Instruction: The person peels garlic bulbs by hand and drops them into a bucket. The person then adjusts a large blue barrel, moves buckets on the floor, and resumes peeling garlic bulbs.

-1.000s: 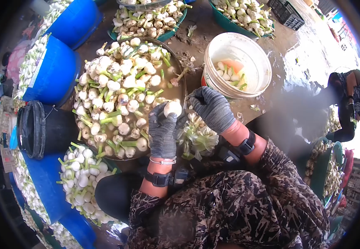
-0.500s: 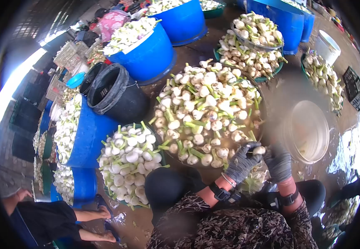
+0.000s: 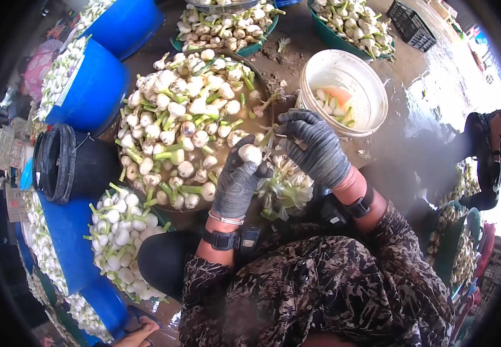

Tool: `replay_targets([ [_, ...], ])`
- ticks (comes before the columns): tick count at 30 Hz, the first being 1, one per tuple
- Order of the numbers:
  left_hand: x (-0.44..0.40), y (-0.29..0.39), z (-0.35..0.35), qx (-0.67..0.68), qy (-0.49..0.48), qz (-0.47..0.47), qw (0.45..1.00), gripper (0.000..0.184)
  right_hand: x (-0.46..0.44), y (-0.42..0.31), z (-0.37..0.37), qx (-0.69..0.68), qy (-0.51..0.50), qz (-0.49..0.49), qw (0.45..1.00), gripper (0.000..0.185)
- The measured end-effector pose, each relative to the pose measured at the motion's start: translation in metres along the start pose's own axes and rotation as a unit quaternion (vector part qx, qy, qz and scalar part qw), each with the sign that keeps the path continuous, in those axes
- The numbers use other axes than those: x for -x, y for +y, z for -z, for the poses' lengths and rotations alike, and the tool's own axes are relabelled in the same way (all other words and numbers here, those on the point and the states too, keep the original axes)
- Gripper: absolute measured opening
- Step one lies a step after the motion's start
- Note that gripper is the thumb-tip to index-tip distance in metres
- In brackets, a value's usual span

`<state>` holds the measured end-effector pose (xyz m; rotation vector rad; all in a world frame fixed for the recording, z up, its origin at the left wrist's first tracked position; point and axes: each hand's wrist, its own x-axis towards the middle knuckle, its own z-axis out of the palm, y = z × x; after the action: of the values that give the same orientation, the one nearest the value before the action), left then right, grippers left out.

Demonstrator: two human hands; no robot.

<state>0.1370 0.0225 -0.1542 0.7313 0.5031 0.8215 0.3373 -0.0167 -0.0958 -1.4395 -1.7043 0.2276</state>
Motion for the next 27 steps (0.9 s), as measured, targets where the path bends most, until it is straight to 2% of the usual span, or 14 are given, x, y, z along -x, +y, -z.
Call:
replay_targets([
  [2,0.002,0.004,-0.010,-0.021,0.003,0.011,1.000,0.049,-0.005,-0.008,0.001,0.060,-0.023,0.089,0.994,0.021],
  [5,0.006,0.013,-0.020,-0.153,0.001,0.043,0.987,0.045,-0.002,-0.011,-0.006,0.104,-0.033,0.137,0.985,0.018],
  [6,0.006,0.012,-0.019,-0.153,0.000,0.044,0.987,0.045,0.001,-0.010,-0.007,0.105,-0.032,0.136,0.985,0.018],
  [8,0.006,0.011,-0.014,-0.190,0.000,0.051,0.980,0.043,0.006,-0.008,-0.011,0.117,-0.082,0.085,0.986,0.015],
  [12,0.003,0.003,-0.005,-0.257,-0.018,0.035,0.966,0.041,0.007,-0.008,-0.011,0.090,-0.079,0.070,0.990,0.014],
  [14,0.001,-0.001,0.008,-0.434,-0.069,-0.020,0.898,0.040,0.009,-0.010,-0.008,0.090,-0.083,0.047,0.991,0.013],
  [16,0.004,0.004,0.001,-0.433,-0.064,-0.007,0.899,0.043,0.012,-0.009,-0.010,0.090,-0.086,0.025,0.992,0.012],
  [18,0.003,0.004,0.000,-0.430,-0.060,0.008,0.901,0.045,0.021,0.001,-0.024,0.002,-0.083,-0.118,0.990,0.011],
  [19,-0.002,0.002,-0.001,-0.412,-0.063,0.025,0.909,0.048,0.023,0.008,-0.028,-0.030,-0.096,-0.142,0.985,0.013],
  [21,-0.005,0.006,-0.009,-0.477,-0.116,-0.077,0.868,0.055,0.027,0.016,-0.027,-0.077,-0.108,-0.169,0.977,0.016],
  [23,-0.008,0.004,-0.009,-0.486,-0.103,-0.093,0.863,0.055,0.027,0.019,-0.020,-0.197,-0.136,-0.205,0.949,0.022],
  [24,-0.008,0.007,-0.011,-0.497,-0.087,-0.106,0.857,0.055,0.028,0.017,-0.016,-0.196,-0.134,-0.203,0.950,0.022],
  [26,-0.004,0.016,-0.021,-0.407,-0.074,-0.008,0.910,0.053,0.028,0.015,-0.010,-0.274,-0.167,-0.190,0.928,0.024],
  [27,-0.005,0.007,-0.011,-0.437,-0.083,-0.048,0.894,0.052,0.029,0.014,-0.011,-0.206,-0.173,-0.186,0.945,0.024],
])
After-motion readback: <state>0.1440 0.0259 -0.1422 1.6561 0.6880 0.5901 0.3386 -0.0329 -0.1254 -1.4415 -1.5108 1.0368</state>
